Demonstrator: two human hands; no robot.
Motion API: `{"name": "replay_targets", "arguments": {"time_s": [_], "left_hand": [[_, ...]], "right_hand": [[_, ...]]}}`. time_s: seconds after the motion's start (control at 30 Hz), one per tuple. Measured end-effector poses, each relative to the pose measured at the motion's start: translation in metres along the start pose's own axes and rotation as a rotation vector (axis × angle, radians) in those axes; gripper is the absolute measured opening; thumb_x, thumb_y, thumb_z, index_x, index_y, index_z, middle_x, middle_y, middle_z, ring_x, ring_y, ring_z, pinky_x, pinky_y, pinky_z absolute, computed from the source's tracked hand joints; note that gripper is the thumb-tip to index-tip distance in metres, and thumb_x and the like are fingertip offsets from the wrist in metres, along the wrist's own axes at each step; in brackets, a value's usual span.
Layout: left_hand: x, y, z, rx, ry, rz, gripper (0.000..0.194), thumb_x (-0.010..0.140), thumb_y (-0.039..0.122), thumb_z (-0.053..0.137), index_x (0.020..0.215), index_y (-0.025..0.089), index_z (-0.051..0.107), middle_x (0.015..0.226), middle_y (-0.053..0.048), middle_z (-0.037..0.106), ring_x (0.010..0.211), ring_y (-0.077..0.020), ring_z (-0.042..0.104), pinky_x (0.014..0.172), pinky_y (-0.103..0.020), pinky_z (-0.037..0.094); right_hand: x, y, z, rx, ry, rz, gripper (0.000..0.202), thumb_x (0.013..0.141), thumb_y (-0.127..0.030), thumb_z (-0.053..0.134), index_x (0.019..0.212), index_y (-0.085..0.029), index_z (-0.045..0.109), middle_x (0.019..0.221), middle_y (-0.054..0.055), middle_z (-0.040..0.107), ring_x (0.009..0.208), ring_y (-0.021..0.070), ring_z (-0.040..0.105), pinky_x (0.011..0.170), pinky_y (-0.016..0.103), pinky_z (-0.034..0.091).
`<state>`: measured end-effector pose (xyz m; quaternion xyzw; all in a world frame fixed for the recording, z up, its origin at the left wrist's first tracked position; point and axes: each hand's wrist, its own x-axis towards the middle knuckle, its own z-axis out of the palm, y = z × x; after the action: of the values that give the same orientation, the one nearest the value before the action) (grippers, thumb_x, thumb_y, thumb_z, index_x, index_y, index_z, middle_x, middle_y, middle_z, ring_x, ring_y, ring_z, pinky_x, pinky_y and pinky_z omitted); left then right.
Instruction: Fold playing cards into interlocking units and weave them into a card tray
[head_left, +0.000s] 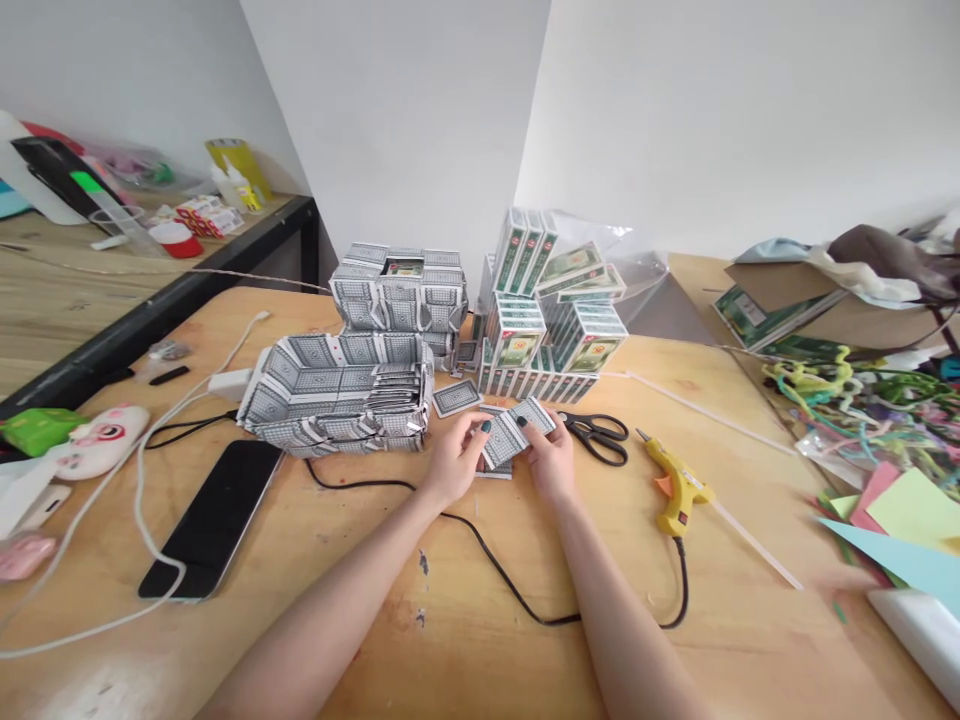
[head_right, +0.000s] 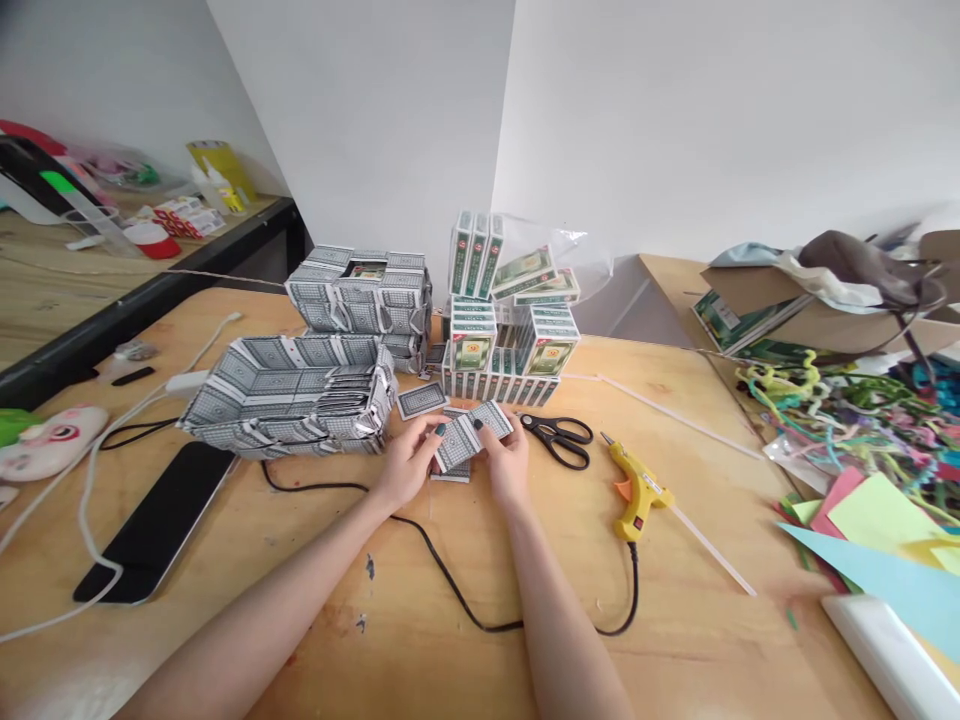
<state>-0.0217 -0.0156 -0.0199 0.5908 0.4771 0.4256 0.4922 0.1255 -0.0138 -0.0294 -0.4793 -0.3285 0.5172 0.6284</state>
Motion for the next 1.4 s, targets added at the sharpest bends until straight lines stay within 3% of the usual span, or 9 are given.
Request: {"name": "replay_targets", "arguments": {"time_s": [0.1, 0.23, 0.4, 0.57, 0.8, 0.97, 1.1, 1.27, 1.4], "left_hand": [[-0.001, -0.002, -0.001, 0.104, -0.010, 0.033, 0.029, 0.086, 0.035, 0.037, 0.099, 0.017, 0.056, 0.059, 0.001, 0.052, 0.049, -0.0106, 0.051, 0.047, -0.021, 0.039], [-0.001, -0.006, -0.002, 0.224, 0.029, 0.049, 0.028, 0.086, 0.030, 0.037, 0.099, 0.016, 0.057, 0.060, 0.001, 0.054, 0.049, -0.0106, 0.051, 0.049, -0.021, 0.039], [0.000, -0.006, -0.002, 0.375, -0.013, 0.103, 0.021, 0.080, 0.023, 0.044, 0.097, 0.018, 0.057, 0.071, 0.000, 0.060, 0.060, -0.0117, 0.056, 0.057, -0.022, 0.041], [-0.007, -0.002, -0.001, 0.517, -0.082, 0.122, 0.020, 0.083, 0.024, 0.041, 0.095, 0.020, 0.056, 0.066, 0.001, 0.059, 0.061, -0.0127, 0.055, 0.060, -0.024, 0.043], [-0.001, 0.015, -0.007, 0.782, 0.081, 0.301, 0.028, 0.084, 0.014, 0.034, 0.106, 0.018, 0.051, 0.098, -0.008, 0.058, 0.097, -0.0200, 0.054, 0.084, -0.033, 0.042], [0.030, 0.024, -0.010, 1.161, 0.062, 0.143, 0.047, 0.074, 0.000, 0.037, 0.121, 0.003, 0.041, 0.119, -0.023, 0.048, 0.116, -0.0288, 0.043, 0.095, -0.041, 0.035], [0.046, 0.030, -0.003, 1.334, -0.010, -0.030, 0.042, 0.077, -0.002, 0.031, 0.116, -0.006, 0.044, 0.105, -0.032, 0.054, 0.102, -0.0338, 0.054, 0.082, -0.044, 0.042], [0.056, 0.039, 0.002, 1.348, -0.084, -0.089, 0.035, 0.074, -0.004, 0.034, 0.104, -0.006, 0.053, 0.079, -0.027, 0.062, 0.077, -0.0307, 0.063, 0.065, -0.038, 0.047], [0.062, 0.041, -0.002, 1.352, -0.119, -0.090, 0.030, 0.072, -0.002, 0.043, 0.097, 0.000, 0.059, 0.085, -0.025, 0.062, 0.084, -0.0298, 0.061, 0.069, -0.035, 0.047]], "right_hand": [[0.003, 0.002, -0.003, -0.071, 0.125, -0.027, 0.038, 0.065, -0.035, 0.065, 0.097, -0.018, 0.054, 0.092, 0.005, 0.062, 0.076, 0.0181, 0.059, 0.065, 0.030, 0.047], [0.003, 0.001, -0.004, -0.155, 0.245, -0.056, 0.039, 0.065, -0.034, 0.065, 0.098, -0.021, 0.048, 0.084, 0.001, 0.060, 0.071, 0.0148, 0.057, 0.060, 0.026, 0.046], [-0.001, 0.000, -0.001, -0.125, 0.157, -0.050, 0.049, 0.068, -0.036, 0.064, 0.107, -0.023, 0.037, 0.066, -0.005, 0.055, 0.045, 0.0099, 0.047, 0.041, 0.022, 0.037], [-0.002, 0.000, -0.005, -0.141, 0.105, -0.089, 0.047, 0.067, -0.036, 0.064, 0.107, -0.018, 0.045, 0.073, 0.001, 0.060, 0.066, 0.0164, 0.057, 0.060, 0.028, 0.046], [-0.001, 0.003, -0.003, -0.339, 0.047, -0.110, 0.036, 0.068, -0.033, 0.061, 0.101, -0.018, 0.058, 0.073, 0.003, 0.062, 0.061, 0.0168, 0.055, 0.057, 0.029, 0.044], [0.000, 0.003, -0.001, -0.398, 0.036, -0.121, 0.033, 0.066, -0.031, 0.061, 0.096, -0.017, 0.062, 0.067, 0.001, 0.061, 0.056, 0.0150, 0.053, 0.055, 0.028, 0.043], [0.000, -0.002, -0.002, -0.362, 0.008, -0.095, 0.033, 0.068, -0.032, 0.059, 0.097, -0.016, 0.062, 0.070, 0.002, 0.064, 0.060, 0.0162, 0.056, 0.058, 0.029, 0.045], [0.002, -0.006, -0.003, -0.293, -0.036, -0.037, 0.031, 0.069, -0.034, 0.059, 0.094, -0.016, 0.064, 0.072, 0.003, 0.065, 0.065, 0.0183, 0.059, 0.059, 0.030, 0.046], [0.002, -0.007, -0.003, -0.261, -0.035, -0.033, 0.031, 0.067, -0.035, 0.061, 0.091, -0.016, 0.064, 0.072, 0.004, 0.066, 0.064, 0.0183, 0.059, 0.058, 0.030, 0.046]]}}
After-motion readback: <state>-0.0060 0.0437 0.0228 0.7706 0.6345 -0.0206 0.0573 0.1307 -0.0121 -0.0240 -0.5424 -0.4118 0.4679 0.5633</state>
